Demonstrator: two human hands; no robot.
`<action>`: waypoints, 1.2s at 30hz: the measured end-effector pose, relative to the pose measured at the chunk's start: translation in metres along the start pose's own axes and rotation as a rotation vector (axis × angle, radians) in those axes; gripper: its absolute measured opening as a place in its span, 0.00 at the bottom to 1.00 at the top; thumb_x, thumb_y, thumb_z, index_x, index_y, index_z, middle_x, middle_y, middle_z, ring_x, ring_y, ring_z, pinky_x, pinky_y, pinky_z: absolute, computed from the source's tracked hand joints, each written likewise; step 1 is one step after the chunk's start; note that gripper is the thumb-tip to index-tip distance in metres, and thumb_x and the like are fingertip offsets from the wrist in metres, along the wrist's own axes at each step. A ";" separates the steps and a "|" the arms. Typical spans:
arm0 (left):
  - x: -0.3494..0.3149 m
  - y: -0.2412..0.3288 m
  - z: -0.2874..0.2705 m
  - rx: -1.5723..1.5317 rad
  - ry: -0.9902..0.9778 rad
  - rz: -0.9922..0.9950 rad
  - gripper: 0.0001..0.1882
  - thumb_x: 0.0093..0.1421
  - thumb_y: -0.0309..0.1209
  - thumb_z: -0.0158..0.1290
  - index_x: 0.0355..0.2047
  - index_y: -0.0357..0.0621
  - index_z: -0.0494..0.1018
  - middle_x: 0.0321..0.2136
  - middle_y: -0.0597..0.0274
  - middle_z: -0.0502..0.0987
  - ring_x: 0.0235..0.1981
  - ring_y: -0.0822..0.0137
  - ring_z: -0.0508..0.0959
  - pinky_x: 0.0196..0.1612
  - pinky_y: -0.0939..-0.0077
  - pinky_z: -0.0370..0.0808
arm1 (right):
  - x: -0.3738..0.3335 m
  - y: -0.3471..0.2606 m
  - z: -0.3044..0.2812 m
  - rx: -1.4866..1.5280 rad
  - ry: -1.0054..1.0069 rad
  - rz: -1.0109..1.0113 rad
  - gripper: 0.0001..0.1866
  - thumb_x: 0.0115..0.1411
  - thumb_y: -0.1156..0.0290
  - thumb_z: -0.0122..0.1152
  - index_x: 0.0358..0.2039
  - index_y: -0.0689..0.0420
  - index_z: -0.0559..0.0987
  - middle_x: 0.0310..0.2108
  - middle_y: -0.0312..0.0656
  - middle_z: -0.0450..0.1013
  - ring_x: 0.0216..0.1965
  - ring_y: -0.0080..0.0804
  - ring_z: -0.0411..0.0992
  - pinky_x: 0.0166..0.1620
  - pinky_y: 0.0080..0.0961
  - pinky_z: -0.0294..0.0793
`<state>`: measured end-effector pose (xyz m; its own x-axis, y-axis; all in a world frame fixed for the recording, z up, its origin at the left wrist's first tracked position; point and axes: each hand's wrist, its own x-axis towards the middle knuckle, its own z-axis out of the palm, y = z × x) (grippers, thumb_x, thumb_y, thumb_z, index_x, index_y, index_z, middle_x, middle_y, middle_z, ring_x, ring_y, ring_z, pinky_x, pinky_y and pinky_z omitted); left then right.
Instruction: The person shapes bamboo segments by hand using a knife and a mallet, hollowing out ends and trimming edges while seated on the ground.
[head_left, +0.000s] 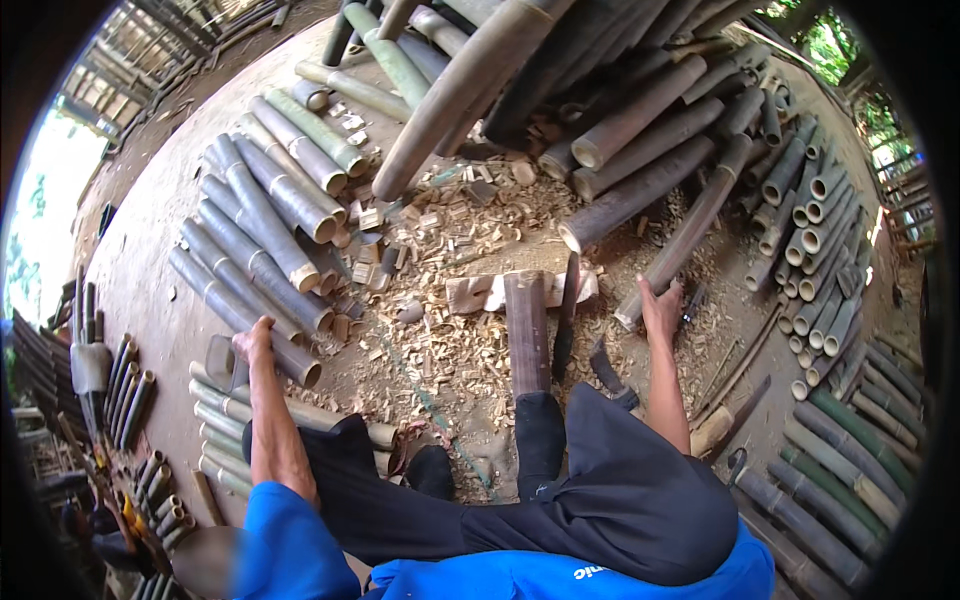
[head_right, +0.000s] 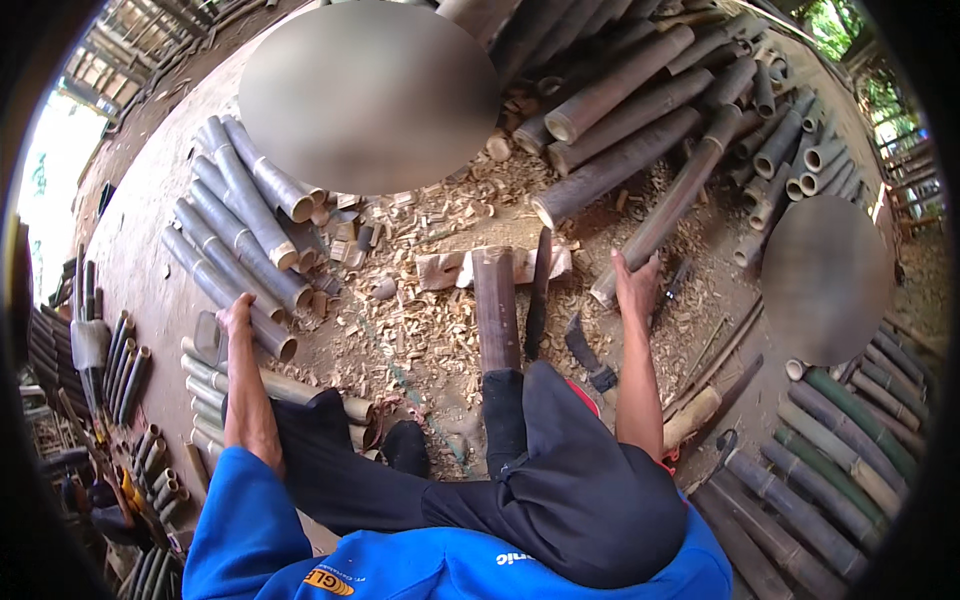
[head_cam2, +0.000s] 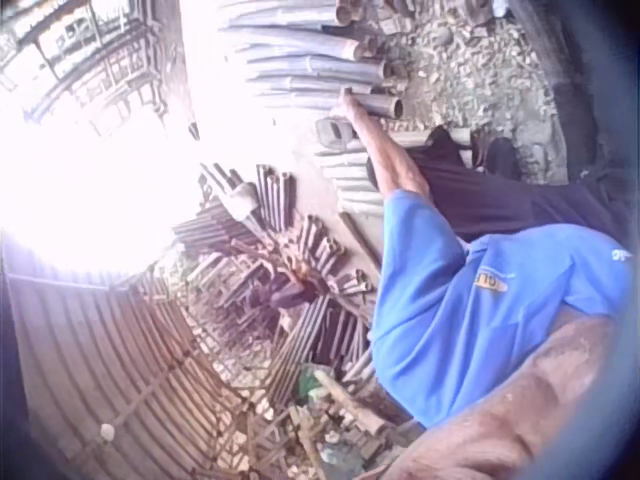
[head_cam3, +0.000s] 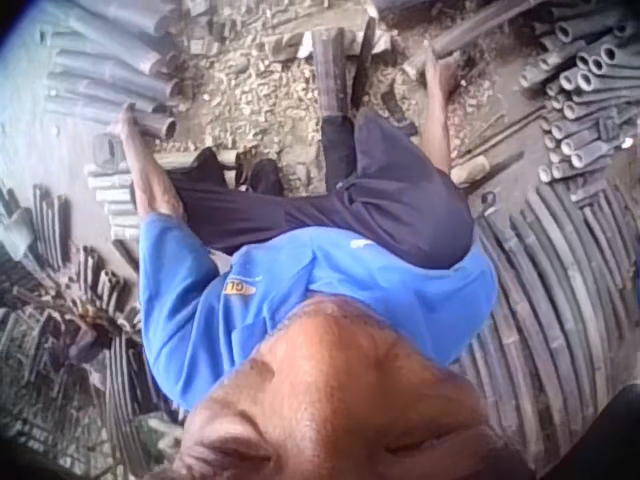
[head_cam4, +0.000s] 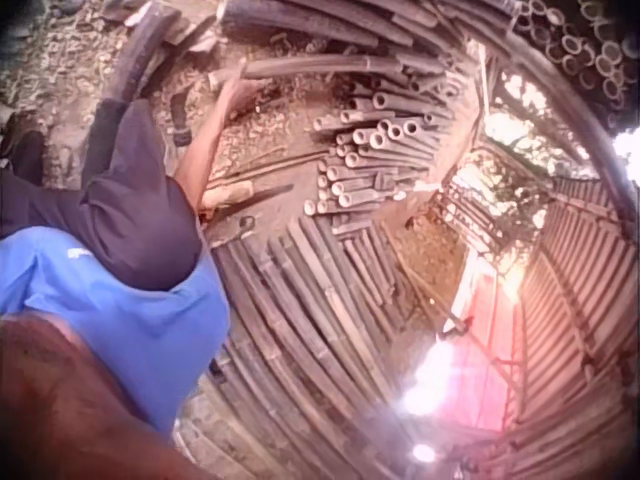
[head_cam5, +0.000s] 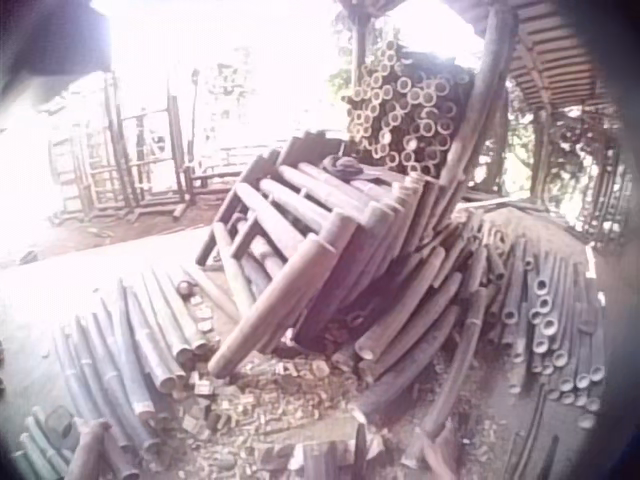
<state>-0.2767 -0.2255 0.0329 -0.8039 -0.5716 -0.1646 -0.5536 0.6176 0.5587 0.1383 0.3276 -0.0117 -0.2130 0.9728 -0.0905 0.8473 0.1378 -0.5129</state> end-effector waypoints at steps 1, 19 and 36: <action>-0.005 0.004 0.004 -0.001 -0.016 -0.006 0.37 0.36 0.38 0.72 0.42 0.21 0.76 0.40 0.38 0.81 0.39 0.50 0.84 0.45 0.60 0.82 | 0.006 0.003 -0.006 -0.001 0.000 0.062 0.51 0.53 0.43 0.69 0.63 0.72 0.62 0.59 0.67 0.66 0.60 0.58 0.68 0.61 0.44 0.67; 0.007 -0.022 0.028 -0.337 -0.176 0.032 0.30 0.40 0.33 0.70 0.37 0.21 0.72 0.32 0.44 0.80 0.28 0.55 0.81 0.29 0.56 0.82 | -0.006 0.044 -0.018 0.857 -0.033 0.205 0.25 0.45 0.65 0.73 0.40 0.68 0.77 0.28 0.43 0.76 0.26 0.33 0.75 0.30 0.31 0.75; -0.010 -0.005 0.033 -0.673 -0.258 0.054 0.28 0.47 0.37 0.69 0.39 0.23 0.74 0.34 0.48 0.79 0.29 0.59 0.79 0.34 0.60 0.81 | 0.019 0.046 -0.004 0.671 0.209 0.154 0.31 0.50 0.58 0.73 0.48 0.67 0.74 0.37 0.48 0.76 0.37 0.39 0.75 0.43 0.37 0.74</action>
<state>-0.2734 -0.2053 0.0047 -0.8980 -0.3529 -0.2629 -0.3245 0.1275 0.9373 0.1757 0.3532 -0.0337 0.0392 0.9966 -0.0728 0.3645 -0.0821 -0.9276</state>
